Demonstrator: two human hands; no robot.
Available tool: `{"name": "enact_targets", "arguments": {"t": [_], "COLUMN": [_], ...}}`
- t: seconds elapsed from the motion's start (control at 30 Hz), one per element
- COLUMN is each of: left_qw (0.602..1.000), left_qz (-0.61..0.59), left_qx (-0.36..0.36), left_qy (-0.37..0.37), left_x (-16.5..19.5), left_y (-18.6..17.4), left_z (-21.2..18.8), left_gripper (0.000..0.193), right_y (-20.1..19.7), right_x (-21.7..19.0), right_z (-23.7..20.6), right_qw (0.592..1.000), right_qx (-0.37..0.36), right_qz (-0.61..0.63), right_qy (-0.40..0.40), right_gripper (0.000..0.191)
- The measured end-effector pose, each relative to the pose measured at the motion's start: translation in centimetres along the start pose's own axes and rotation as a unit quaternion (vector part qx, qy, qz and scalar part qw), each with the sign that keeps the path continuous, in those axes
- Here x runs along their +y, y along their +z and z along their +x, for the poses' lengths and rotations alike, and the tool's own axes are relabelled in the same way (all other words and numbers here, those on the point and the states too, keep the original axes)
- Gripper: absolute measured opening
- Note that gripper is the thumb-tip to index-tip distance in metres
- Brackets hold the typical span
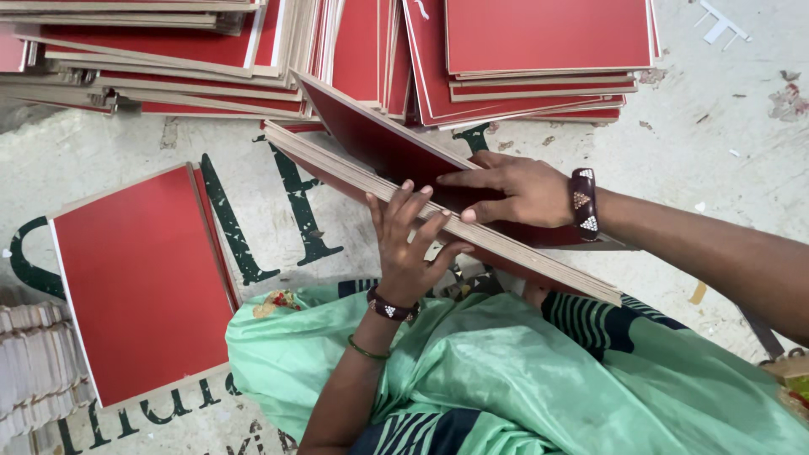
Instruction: The person sits on the floor and repeatedly picks up red-covered books from a stack. They open each book, flip through the pages, and place it back down, continuing this process for multiple books.
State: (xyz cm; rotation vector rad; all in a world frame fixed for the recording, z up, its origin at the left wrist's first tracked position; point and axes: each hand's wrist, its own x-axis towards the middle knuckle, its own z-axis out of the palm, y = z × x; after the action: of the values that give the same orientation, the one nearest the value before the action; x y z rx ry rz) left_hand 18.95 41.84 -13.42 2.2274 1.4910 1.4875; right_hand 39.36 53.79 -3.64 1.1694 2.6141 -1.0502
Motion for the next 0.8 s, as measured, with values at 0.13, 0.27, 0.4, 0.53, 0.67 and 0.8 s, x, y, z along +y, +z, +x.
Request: {"name": "enact_targets", "arguments": {"t": [0.13, 0.27, 0.4, 0.53, 0.67, 0.8], "left_qw": [1.000, 1.000, 0.999, 0.996, 0.995, 0.995], "left_qz": [-0.006, 0.008, 0.014, 0.027, 0.033, 0.037], "left_qx": [0.009, 0.019, 0.049, 0.079, 0.094, 0.092], "left_qy": [-0.005, 0.006, 0.010, 0.011, 0.013, 0.015], "left_x": [0.1, -0.1, -0.4, -0.7, -0.7, -0.8], "left_y": [0.0, -0.4, -1.4, -2.5, -2.7, -2.1], "left_z": [-0.5, -2.4, -6.3, -10.6, -12.9, -12.0], "left_gripper": [0.052, 0.044, 0.042, 0.034, 0.032, 0.031], "right_y": [1.2, 0.8, -1.3, -2.2, -1.5, -0.9], "right_x": [2.3, 4.1, 4.4, 3.1, 1.4, 0.4], "right_z": [0.6, 0.9, 1.1, 1.0, 0.4, 0.0], "right_qw": [0.989, 0.989, 0.958, 0.956, 0.973, 0.974], "right_qx": [0.068, 0.102, 0.054, 0.100, 0.053, 0.048], "right_qz": [-0.031, -0.098, -0.278, -0.270, -0.222, -0.219], "right_qy": [-0.130, -0.033, 0.038, -0.059, -0.032, -0.019], "right_gripper": [0.058, 0.052, 0.062, 0.073, 0.070, 0.078]}}
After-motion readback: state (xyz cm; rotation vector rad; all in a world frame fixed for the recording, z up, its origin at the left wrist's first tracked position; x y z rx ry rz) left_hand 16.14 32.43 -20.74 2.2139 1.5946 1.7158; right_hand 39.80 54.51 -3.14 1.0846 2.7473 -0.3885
